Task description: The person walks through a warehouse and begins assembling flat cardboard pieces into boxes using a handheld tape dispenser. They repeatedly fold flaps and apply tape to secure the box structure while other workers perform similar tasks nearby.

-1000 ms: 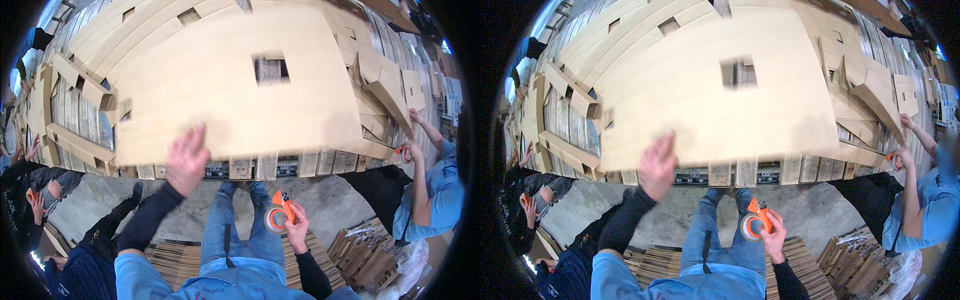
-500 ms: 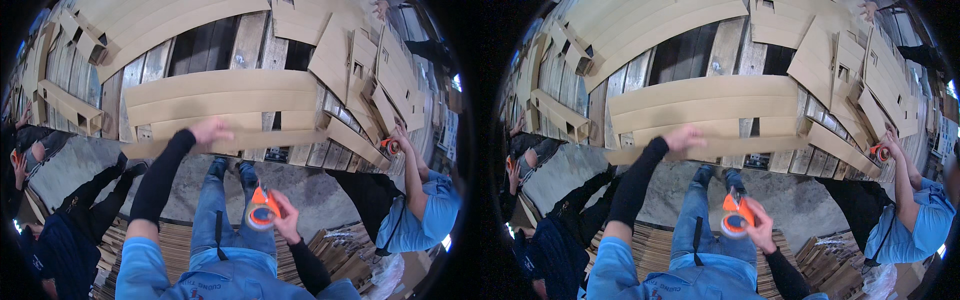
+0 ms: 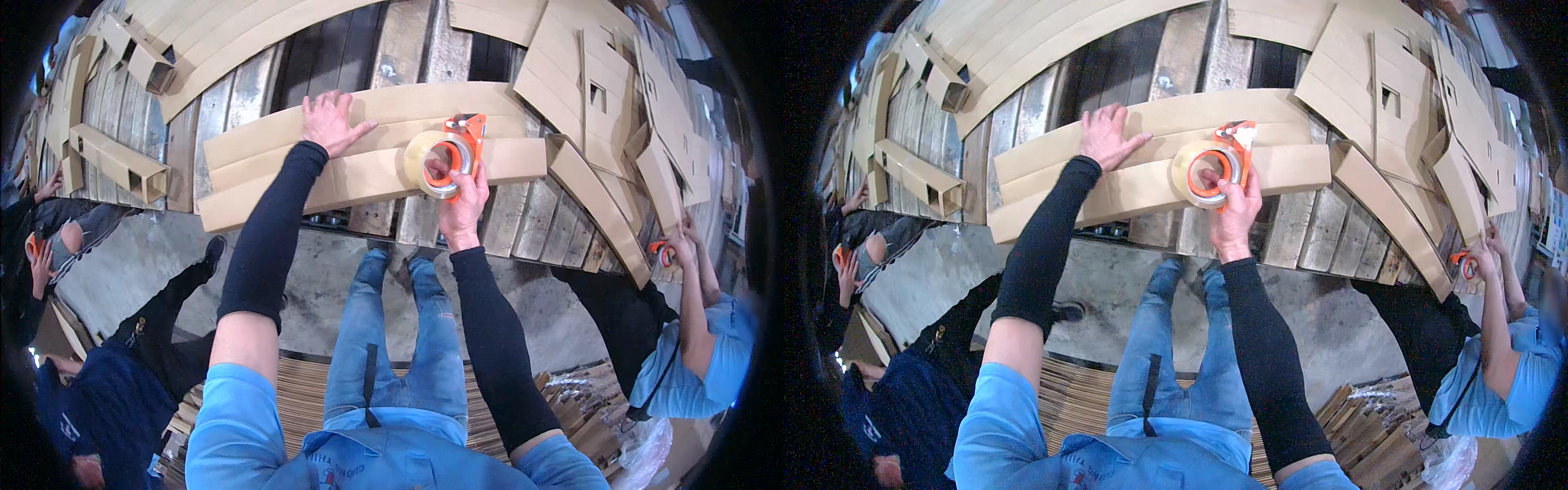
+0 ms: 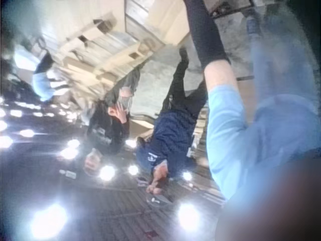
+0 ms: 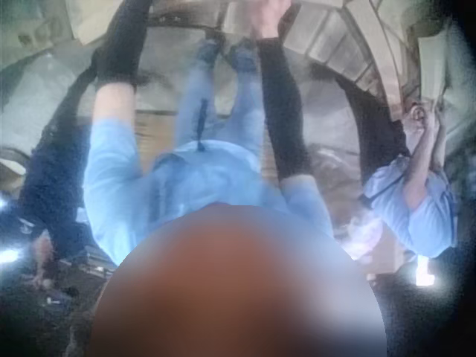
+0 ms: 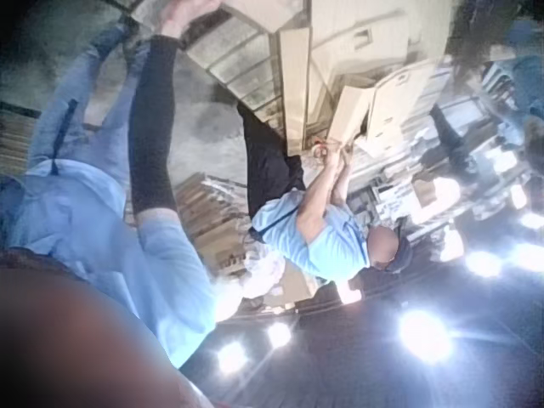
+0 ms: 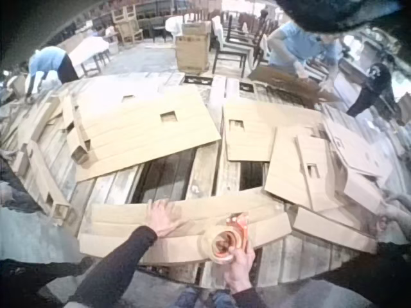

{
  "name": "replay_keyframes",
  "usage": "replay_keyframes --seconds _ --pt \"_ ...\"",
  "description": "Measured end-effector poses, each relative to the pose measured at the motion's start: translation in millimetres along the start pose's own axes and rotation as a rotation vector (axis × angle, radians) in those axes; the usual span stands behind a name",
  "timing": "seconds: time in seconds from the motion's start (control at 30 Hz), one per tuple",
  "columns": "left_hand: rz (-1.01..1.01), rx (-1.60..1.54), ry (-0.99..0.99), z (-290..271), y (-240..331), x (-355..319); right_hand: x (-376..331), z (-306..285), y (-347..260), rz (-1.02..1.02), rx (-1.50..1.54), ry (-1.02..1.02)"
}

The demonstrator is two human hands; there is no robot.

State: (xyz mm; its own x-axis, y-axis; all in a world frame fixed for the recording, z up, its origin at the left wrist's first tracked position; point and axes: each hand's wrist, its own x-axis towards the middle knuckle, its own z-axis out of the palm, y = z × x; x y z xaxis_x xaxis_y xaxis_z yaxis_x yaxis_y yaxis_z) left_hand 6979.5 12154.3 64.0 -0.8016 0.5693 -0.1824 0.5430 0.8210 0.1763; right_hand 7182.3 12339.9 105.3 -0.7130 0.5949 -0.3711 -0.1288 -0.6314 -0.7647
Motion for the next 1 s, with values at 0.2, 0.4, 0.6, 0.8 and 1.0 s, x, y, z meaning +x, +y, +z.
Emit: replay_keyframes --seconds 0.2,0.4,0.6,0.8,1.0 --pt "0.089 -0.239 -0.436 -55 12 -40 7 -21 -5 -0.078 0.049 -0.017" --pt "-0.193 -1.155 -0.321 -33 64 -158 15 -1 11 -0.203 0.198 0.078" --pt "-0.234 -0.389 -0.074 -5 166 -189 11 -18 8 -0.076 0.549 0.140" --pt "-0.110 0.013 0.139 33 201 -192 -7 -55 -9 -0.051 0.611 0.241" --pt "0.188 0.026 0.145 39 182 -179 -46 -100 -82 -0.199 0.226 0.320"
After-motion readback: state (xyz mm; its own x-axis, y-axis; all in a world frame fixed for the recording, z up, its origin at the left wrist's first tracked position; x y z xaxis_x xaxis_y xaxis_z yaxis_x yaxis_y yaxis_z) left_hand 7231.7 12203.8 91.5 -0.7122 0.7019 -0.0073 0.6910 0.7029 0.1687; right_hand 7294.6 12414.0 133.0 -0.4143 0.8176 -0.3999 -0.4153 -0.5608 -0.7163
